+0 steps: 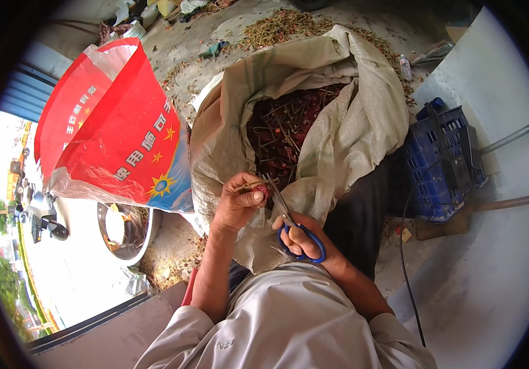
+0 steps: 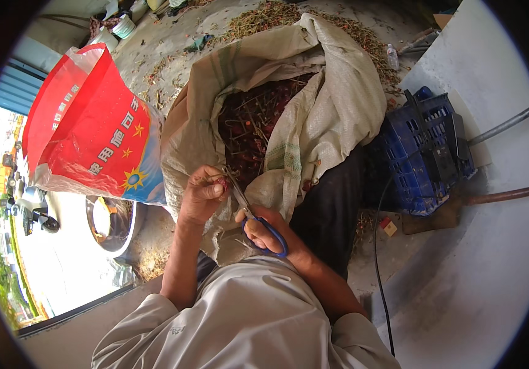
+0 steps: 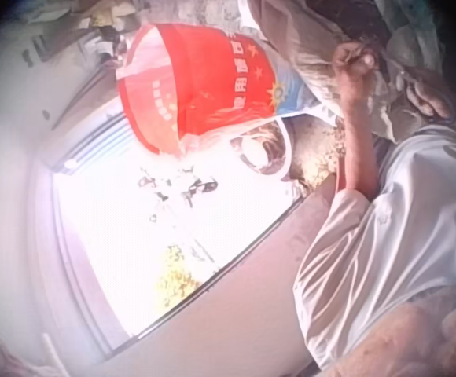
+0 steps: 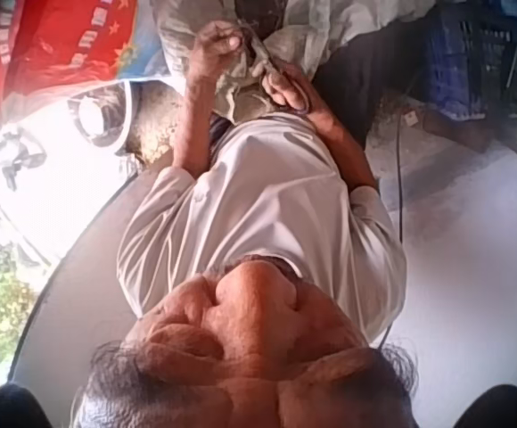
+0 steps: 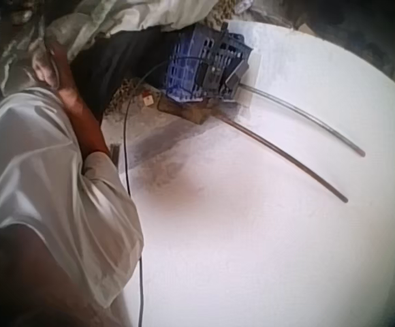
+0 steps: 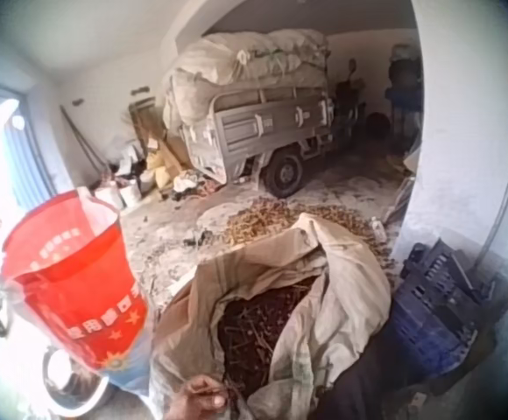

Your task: The person uses scissors to trim the stems off dried red chili peppers taken from a large sack and places the trimmed peppers into a red plastic bag. The person repeats this process throughout the clip.

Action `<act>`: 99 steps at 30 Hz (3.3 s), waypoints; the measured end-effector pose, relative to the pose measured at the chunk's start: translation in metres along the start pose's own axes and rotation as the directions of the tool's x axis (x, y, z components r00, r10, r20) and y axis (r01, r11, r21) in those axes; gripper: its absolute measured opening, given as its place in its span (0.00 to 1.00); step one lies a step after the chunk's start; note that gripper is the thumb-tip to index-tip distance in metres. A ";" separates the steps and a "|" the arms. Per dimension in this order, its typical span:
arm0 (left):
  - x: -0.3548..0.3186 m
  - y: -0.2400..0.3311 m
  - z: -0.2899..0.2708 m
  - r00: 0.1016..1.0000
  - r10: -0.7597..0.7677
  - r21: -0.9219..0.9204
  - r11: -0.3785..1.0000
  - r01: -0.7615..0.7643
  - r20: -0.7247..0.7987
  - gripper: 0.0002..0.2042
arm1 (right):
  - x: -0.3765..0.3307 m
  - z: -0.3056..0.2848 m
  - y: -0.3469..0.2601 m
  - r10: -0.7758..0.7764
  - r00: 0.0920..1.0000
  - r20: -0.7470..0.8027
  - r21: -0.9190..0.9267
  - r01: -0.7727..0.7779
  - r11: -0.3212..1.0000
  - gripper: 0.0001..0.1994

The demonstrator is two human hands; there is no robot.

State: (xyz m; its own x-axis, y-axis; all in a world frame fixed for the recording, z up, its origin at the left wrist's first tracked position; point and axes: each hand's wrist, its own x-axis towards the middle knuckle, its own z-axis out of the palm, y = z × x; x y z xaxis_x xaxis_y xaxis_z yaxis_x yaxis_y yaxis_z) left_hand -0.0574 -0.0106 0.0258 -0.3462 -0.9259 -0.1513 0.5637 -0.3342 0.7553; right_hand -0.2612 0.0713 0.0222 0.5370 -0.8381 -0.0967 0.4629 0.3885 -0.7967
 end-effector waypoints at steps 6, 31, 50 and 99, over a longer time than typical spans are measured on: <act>0.004 -0.007 0.009 0.999 0.023 -0.149 0.989 -0.017 0.042 0.14 | 0.003 0.009 0.004 -0.058 0.997 0.049 0.152 0.050 0.987 0.29; 0.098 0.003 0.017 0.964 -0.055 0.870 0.420 0.258 -0.259 0.10 | 0.043 -0.059 -0.078 -0.265 0.922 -0.283 -0.220 0.206 0.953 0.21; 0.232 -0.008 -0.074 0.846 0.532 0.999 0.008 0.035 -0.034 0.14 | 0.215 -0.106 -0.136 -0.037 0.998 0.044 0.096 0.033 0.995 0.36; 0.218 0.089 0.018 0.987 0.049 0.655 0.753 0.066 -0.156 0.12 | 0.218 -0.134 -0.170 -0.409 0.888 -0.209 -0.844 0.047 0.534 0.29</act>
State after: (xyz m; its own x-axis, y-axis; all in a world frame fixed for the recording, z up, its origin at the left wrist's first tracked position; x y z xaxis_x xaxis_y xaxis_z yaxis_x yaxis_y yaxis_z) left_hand -0.0963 -0.2393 0.0712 -0.1967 -0.9574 -0.2114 -0.0893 -0.1972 0.9763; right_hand -0.3175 -0.2284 0.0564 0.1401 -0.9834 0.1151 -0.3231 -0.1552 -0.9335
